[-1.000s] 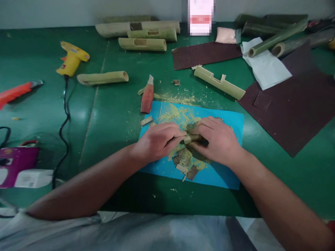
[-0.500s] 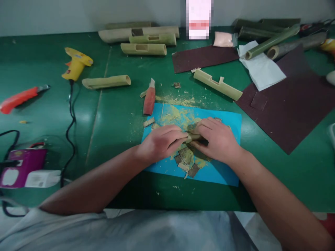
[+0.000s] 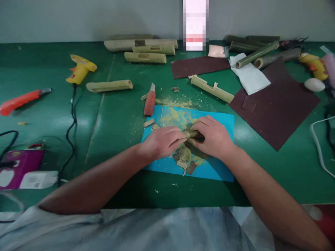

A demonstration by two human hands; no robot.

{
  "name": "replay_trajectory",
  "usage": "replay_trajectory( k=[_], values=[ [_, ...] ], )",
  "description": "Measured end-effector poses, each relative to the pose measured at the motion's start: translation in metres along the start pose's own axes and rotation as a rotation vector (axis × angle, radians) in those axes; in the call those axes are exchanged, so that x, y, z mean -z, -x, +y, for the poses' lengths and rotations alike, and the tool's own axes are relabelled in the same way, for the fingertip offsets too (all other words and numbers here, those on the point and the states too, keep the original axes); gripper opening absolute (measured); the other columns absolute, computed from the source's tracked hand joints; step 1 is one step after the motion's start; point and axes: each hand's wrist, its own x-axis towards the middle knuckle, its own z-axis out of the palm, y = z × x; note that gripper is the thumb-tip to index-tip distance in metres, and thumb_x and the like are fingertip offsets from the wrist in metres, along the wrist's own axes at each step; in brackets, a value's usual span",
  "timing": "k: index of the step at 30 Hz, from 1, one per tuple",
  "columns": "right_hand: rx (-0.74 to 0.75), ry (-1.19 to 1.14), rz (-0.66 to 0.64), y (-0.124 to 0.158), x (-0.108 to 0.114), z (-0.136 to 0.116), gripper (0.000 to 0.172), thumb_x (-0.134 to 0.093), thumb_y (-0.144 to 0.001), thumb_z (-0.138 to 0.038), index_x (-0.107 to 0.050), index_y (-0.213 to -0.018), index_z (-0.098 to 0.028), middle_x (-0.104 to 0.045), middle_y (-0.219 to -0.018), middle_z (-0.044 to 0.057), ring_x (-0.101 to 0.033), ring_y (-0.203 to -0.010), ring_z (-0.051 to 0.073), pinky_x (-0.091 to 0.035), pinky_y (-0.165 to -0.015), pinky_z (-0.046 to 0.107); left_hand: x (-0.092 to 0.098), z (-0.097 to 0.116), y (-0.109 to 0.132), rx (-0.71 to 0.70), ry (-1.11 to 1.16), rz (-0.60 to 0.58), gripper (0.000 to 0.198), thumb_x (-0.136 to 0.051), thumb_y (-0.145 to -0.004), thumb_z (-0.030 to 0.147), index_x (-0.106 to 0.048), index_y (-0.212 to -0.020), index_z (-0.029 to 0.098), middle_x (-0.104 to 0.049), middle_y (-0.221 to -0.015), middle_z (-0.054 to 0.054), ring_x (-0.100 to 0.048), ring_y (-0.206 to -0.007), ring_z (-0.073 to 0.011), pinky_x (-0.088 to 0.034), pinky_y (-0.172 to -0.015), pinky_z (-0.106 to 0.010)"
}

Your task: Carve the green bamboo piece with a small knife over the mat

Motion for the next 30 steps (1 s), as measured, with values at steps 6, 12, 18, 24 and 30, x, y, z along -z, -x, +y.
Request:
replay_trajectory(
  k=[6,12,18,24,30],
  values=[
    [0.03,0.035,-0.026,0.0006,0.0014,0.0022,0.013,-0.068,-0.088,-0.032,-0.065,-0.094,-0.021,-0.068,-0.099,0.009,-0.056,-0.093,0.025,-0.042,-0.076,0.038,0.0023,0.0021,-0.0037,0.091,0.04,-0.002,0.021,-0.053,-0.103,0.028,-0.071,-0.098,0.019,-0.073,-0.086,-0.005,-0.069,-0.079,-0.0171,-0.052,-0.071,-0.028],
    [0.034,-0.007,-0.019,0.0018,0.0004,0.0055,0.015,-0.069,-0.09,-0.035,-0.066,-0.096,-0.022,-0.07,-0.101,0.008,-0.058,-0.094,0.024,-0.043,-0.08,0.038,0.0011,0.0009,-0.007,0.083,0.059,-0.012,0.021,-0.054,-0.102,0.028,-0.069,-0.09,0.02,-0.069,-0.079,-0.003,-0.065,-0.073,-0.016,-0.049,-0.066,-0.028],
    [0.042,-0.017,0.003,0.0019,0.0003,0.0051,0.016,-0.069,-0.09,-0.035,-0.068,-0.096,-0.021,-0.07,-0.1,0.009,-0.059,-0.093,0.025,-0.044,-0.078,0.038,-0.0012,0.0038,-0.0051,0.08,0.085,-0.001,0.02,-0.054,-0.102,0.027,-0.067,-0.09,0.019,-0.069,-0.081,-0.004,-0.065,-0.074,-0.0159,-0.048,-0.066,-0.029],
    [0.039,0.005,-0.022,0.002,0.0007,0.0068,0.015,-0.069,-0.089,-0.035,-0.067,-0.095,-0.021,-0.068,-0.098,0.008,-0.058,-0.092,0.025,-0.042,-0.075,0.037,0.001,0.0076,-0.0073,0.141,0.04,0.024,0.021,-0.054,-0.101,0.028,-0.065,-0.085,0.019,-0.065,-0.076,-0.003,-0.062,-0.07,-0.016,-0.047,-0.064,-0.029],
    [0.032,0.02,-0.025,0.0017,0.0004,0.0049,0.014,-0.07,-0.088,-0.032,-0.066,-0.094,-0.02,-0.068,-0.098,0.009,-0.057,-0.093,0.024,-0.041,-0.076,0.037,-0.0003,0.0096,-0.0086,0.109,0.043,-0.022,0.024,-0.052,-0.102,0.028,-0.064,-0.083,0.019,-0.063,-0.074,-0.002,-0.06,-0.069,-0.0156,-0.046,-0.064,-0.029]
  ],
)
